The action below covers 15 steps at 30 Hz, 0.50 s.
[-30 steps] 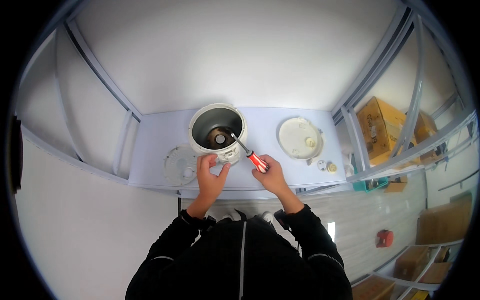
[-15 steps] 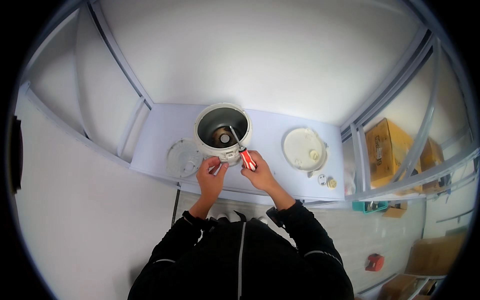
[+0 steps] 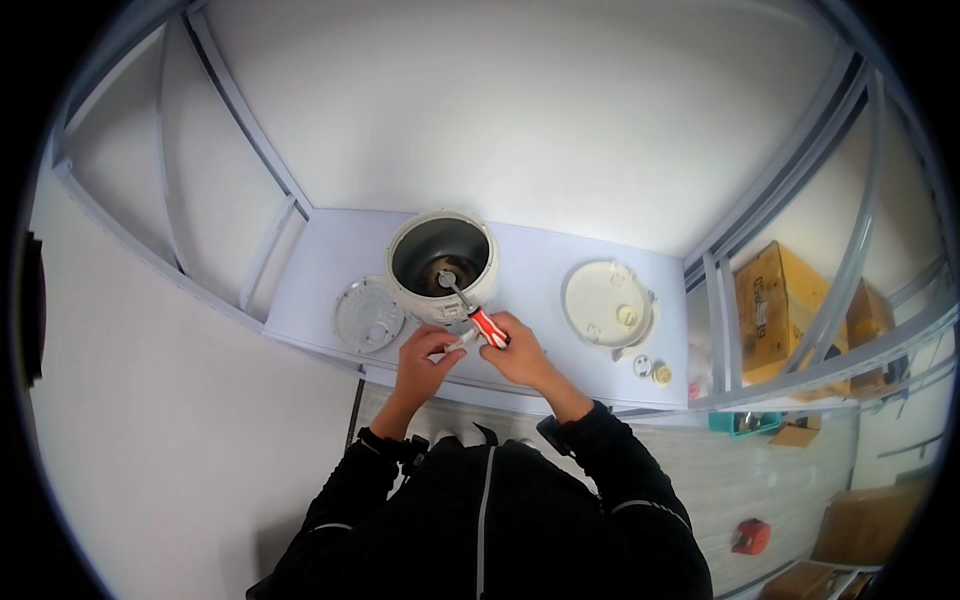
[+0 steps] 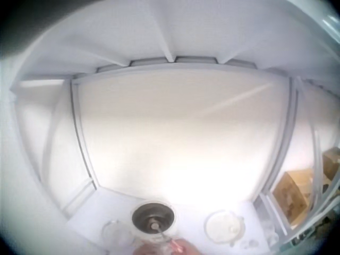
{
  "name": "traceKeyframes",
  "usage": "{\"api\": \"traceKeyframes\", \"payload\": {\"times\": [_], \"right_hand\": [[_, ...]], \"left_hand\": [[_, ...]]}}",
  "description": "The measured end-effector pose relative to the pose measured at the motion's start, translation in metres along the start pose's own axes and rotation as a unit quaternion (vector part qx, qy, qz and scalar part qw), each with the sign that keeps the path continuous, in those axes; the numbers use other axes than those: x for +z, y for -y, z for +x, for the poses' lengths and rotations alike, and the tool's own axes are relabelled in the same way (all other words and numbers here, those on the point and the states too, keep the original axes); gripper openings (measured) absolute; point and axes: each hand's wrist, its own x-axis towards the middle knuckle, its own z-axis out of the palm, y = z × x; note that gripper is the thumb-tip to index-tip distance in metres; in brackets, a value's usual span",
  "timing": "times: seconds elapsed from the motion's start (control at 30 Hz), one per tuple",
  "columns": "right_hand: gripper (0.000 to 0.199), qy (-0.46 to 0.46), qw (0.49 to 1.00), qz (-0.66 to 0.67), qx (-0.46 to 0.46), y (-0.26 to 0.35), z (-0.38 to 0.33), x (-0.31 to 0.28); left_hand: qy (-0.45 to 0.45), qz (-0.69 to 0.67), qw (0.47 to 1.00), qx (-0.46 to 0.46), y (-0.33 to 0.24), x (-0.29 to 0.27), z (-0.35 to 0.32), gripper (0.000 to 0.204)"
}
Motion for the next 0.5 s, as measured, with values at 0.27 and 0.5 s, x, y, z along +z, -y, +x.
{"api": "traceKeyframes", "payload": {"times": [0.27,0.5], "right_hand": [[0.034,-0.033,0.995,0.071,0.055,-0.007,-0.033,-0.051],[0.037,-0.102,0.989,0.067,0.085,0.004,-0.067,-0.096]], "left_hand": [[0.111,0.201,0.965,0.130,0.014,0.040,-0.007,0.010],[0.129,0.222,0.945,0.203,0.044,0.088,-0.010,0.015]]}}
